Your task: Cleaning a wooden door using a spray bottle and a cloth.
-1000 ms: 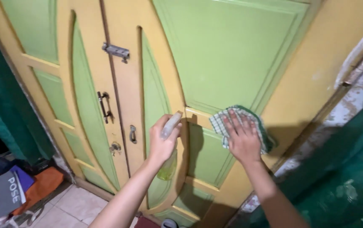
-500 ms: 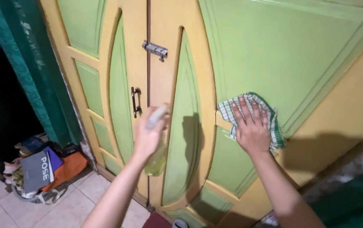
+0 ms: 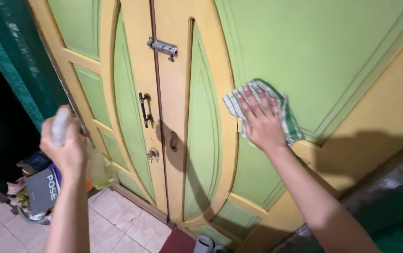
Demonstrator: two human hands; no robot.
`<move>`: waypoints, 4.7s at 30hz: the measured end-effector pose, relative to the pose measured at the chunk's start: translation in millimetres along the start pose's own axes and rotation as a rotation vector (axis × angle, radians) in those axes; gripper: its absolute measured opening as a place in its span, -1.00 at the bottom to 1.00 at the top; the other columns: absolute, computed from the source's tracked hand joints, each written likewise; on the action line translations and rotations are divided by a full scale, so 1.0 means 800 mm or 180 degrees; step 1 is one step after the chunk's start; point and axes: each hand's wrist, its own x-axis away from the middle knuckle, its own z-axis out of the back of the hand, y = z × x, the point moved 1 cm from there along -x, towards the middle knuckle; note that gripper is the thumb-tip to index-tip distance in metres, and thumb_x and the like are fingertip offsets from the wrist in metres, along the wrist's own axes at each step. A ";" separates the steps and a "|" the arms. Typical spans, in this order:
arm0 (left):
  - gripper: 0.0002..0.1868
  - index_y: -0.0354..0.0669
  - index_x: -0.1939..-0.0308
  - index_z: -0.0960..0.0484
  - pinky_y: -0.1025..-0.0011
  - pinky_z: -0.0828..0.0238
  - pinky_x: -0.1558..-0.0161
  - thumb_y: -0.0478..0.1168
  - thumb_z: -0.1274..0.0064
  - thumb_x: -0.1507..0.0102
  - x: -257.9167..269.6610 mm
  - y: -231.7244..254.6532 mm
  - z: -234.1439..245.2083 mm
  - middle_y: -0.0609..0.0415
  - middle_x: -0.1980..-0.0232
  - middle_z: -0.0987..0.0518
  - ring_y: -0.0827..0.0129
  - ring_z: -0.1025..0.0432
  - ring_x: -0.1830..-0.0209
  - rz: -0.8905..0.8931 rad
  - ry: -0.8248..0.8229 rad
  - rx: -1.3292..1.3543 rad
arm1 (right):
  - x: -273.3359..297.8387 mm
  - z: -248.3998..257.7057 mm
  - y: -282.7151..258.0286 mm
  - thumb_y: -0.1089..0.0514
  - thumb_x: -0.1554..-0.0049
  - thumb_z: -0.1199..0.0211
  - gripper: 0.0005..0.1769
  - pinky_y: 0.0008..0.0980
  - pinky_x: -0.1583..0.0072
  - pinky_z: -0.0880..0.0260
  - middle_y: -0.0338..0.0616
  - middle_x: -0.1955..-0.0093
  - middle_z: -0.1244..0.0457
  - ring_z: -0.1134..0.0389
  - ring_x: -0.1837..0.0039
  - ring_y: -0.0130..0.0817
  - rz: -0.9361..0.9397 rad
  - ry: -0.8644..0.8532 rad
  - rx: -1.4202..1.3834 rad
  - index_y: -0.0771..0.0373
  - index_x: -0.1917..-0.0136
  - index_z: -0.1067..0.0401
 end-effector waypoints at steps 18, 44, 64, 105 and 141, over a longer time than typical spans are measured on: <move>-0.71 -0.31 -0.03 -0.65 0.48 -0.60 0.39 -0.29 0.06 -0.30 0.175 0.125 -0.284 -0.05 0.13 -0.60 0.38 -0.55 0.37 -0.0402 -0.3837 0.2200 | 0.040 0.022 0.035 -0.11 -0.27 -0.10 -0.21 0.13 -0.64 0.23 -0.21 -0.77 0.23 0.22 -0.73 -0.01 -0.1339 -0.0044 0.0025 -0.10 -0.71 0.02; -0.71 -0.31 0.06 -0.63 0.50 -0.56 0.44 -0.32 0.13 -0.22 0.138 0.095 -0.250 0.01 0.22 -0.59 0.44 -0.54 0.48 -0.0305 -0.3910 0.2050 | -0.248 0.067 0.026 -0.22 -0.35 -0.12 -0.21 0.14 -0.68 0.44 -0.24 -0.76 0.29 0.33 -0.76 -0.05 -0.1198 0.0923 0.0282 -0.16 -0.72 0.09; -0.64 -0.32 -0.04 -0.66 0.41 -0.55 0.24 -0.32 0.04 -0.19 0.241 0.163 -0.256 -0.04 0.16 -0.66 0.34 -0.58 0.31 0.0507 -0.3274 0.1386 | -0.074 0.106 0.151 -0.46 -0.36 0.16 -0.21 0.15 -0.63 0.51 -0.24 -0.76 0.35 0.34 -0.74 -0.06 -0.0454 -0.0046 0.0175 -0.23 -0.72 0.20; -0.79 -0.32 0.20 -0.63 0.31 -0.50 0.33 -0.21 -0.13 -0.22 0.014 0.053 -0.129 -0.12 0.35 -0.64 0.21 -0.57 0.38 -0.0147 -0.0969 0.0365 | -0.078 -0.062 -0.157 0.06 -0.19 0.00 -0.23 0.21 -0.63 0.52 -0.23 -0.76 0.16 0.28 -0.76 -0.02 -0.0527 0.0387 -0.1785 0.07 -0.66 -0.09; -0.67 -0.14 -0.04 -0.72 0.27 -0.43 -0.01 -0.14 -0.03 -0.27 -0.143 -0.144 -0.197 -0.07 0.11 -0.65 0.16 -0.52 0.10 -0.0283 -0.2147 0.0594 | -0.419 -0.001 -0.250 -0.22 -0.52 0.35 -0.33 -0.20 -0.75 0.22 -0.16 -0.75 0.12 0.17 -0.76 -0.25 -0.1471 0.3087 -0.3098 0.15 -0.73 0.13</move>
